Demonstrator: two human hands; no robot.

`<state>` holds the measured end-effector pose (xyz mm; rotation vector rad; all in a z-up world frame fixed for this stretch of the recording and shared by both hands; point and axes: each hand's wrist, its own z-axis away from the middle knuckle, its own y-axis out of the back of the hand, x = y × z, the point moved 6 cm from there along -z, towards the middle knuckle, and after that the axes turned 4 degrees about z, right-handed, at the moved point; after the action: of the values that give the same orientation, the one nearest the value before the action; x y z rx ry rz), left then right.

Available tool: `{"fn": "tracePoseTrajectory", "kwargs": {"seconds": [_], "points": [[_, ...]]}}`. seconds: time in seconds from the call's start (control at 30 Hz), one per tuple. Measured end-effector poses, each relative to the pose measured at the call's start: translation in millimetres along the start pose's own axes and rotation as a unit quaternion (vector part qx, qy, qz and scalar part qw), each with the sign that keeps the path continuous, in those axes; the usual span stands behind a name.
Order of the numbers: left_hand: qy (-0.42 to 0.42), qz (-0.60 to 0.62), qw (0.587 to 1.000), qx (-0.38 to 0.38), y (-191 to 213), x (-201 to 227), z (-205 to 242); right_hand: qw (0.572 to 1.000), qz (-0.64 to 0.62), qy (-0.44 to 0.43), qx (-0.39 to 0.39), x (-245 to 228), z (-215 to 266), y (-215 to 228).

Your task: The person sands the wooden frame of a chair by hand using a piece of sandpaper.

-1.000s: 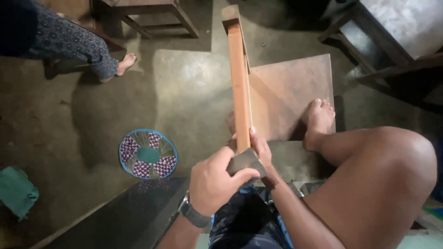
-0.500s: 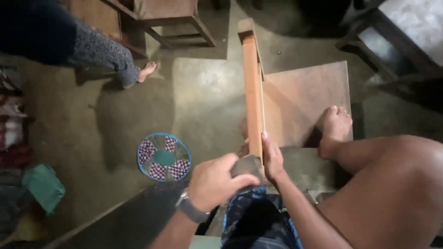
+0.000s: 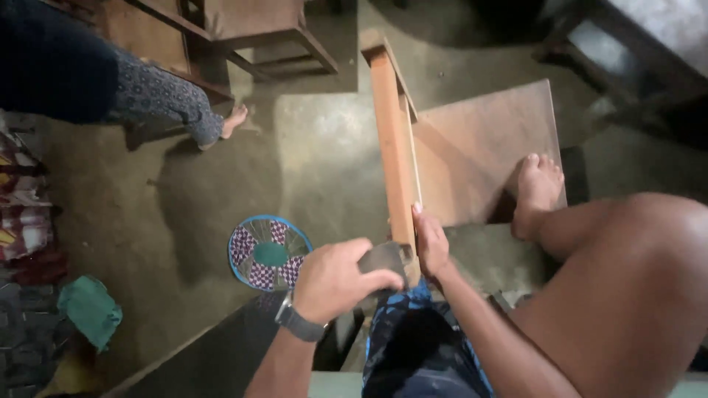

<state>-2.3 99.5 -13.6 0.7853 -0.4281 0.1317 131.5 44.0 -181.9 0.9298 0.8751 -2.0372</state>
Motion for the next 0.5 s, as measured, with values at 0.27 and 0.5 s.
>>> {"fn": "tracePoseTrajectory", "kwargs": {"seconds": [0.27, 0.5], "points": [[0.010, 0.042, 0.999, 0.020, -2, -4, -1, 0.999, -0.012, 0.027, -0.014, 35, -33, 24], [0.004, 0.084, 0.996, 0.013, -3, 13, 0, 0.995, 0.085, 0.046, -0.036, 46, -37, 35]]}}
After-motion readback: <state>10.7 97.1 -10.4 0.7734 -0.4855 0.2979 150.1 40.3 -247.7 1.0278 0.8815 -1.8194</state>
